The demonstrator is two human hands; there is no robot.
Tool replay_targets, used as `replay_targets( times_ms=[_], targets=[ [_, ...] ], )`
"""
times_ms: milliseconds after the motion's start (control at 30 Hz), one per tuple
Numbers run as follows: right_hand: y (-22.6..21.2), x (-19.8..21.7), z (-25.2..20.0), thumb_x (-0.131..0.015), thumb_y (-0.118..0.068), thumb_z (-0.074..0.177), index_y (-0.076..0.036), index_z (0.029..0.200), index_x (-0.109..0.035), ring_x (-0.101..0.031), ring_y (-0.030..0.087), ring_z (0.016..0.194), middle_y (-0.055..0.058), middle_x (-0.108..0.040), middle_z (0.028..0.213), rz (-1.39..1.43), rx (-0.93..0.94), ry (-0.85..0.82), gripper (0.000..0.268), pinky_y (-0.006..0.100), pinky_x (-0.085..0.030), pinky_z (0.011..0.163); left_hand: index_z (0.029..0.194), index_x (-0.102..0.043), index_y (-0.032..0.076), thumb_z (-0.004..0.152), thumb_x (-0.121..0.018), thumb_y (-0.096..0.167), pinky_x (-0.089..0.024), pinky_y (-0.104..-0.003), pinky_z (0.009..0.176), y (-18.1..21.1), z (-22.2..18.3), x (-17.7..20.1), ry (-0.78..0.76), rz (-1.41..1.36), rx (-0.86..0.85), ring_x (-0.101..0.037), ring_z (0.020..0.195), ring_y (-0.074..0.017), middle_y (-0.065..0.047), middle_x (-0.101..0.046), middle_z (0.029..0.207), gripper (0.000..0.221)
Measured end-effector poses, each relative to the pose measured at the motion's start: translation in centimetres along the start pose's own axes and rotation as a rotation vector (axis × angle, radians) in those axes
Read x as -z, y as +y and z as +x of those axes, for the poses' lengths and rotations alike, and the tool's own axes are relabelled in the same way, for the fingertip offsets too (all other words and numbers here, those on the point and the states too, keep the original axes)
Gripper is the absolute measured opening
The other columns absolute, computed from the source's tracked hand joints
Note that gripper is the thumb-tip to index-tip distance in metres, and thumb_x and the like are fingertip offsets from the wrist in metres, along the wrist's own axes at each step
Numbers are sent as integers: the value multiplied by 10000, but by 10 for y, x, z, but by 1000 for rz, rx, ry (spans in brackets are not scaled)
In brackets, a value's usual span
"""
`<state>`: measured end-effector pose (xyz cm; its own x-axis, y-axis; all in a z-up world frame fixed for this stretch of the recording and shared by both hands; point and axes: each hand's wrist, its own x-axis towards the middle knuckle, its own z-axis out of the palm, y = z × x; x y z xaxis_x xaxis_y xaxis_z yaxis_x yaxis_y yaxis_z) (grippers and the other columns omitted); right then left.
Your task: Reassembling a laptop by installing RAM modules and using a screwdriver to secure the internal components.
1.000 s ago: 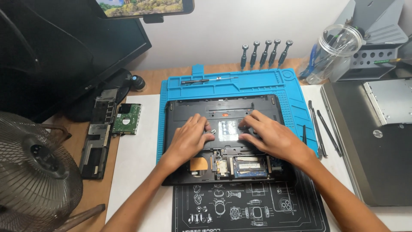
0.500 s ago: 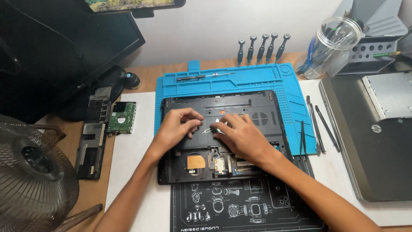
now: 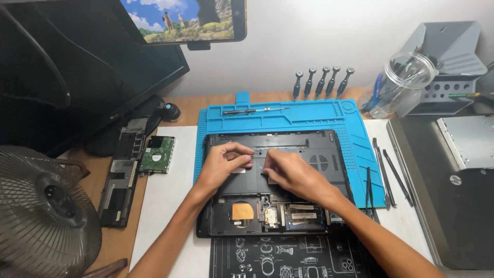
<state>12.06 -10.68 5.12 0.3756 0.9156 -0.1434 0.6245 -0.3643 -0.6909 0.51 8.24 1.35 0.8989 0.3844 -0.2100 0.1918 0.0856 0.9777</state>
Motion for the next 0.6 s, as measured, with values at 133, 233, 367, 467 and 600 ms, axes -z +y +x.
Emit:
replay_targets(
  times_ms=[133, 233, 367, 467, 600],
  targets=[
    [-4, 6, 1, -643, -94, 951, -73, 1096, -651, -768, 301, 835, 146, -774, 859, 137, -8, 184, 146, 425, -609, 715, 1122, -763, -14, 898, -724, 28, -671, -329, 810, 3, -7, -7, -18, -5, -38, -774, 847, -216, -137, -697, 973, 231],
    [-13, 8, 2, -631, -46, 952, -51, 1070, -745, -792, 263, 861, 176, -813, 922, 314, -50, 230, 164, 388, -653, 763, 1147, -746, -3, 917, -701, 49, -660, -287, 782, 10, -14, -14, -45, -47, -41, -769, 819, -213, -129, -728, 909, 240],
    [-11, 4, 2, -723, -98, 906, -57, 1116, -783, -784, 215, 917, 163, -827, 997, 449, -47, 236, 222, 362, -653, 790, 1138, -687, -53, 881, -735, 0, -688, -370, 754, 1, -12, -18, 16, -63, -151, -785, 801, -267, -223, -721, 942, 266],
    [-9, 7, -1, -761, -119, 877, -69, 1058, -795, -772, 199, 860, 132, -825, 925, 451, -25, 282, 191, 353, -647, 780, 1144, -654, -66, 892, -718, -13, -696, -383, 749, 0, -14, -26, 26, -73, -177, -779, 793, -270, -233, -708, 916, 265],
    [18, 32, -4, -782, -155, 814, -106, 964, -777, -745, 213, 769, 98, -793, 785, 252, 13, 343, 158, 360, -629, 746, 1155, -663, -46, 898, -734, 39, -685, -380, 783, -2, -16, -35, 17, -19, -179, -779, 811, -251, -228, -738, 916, 280]
  ],
)
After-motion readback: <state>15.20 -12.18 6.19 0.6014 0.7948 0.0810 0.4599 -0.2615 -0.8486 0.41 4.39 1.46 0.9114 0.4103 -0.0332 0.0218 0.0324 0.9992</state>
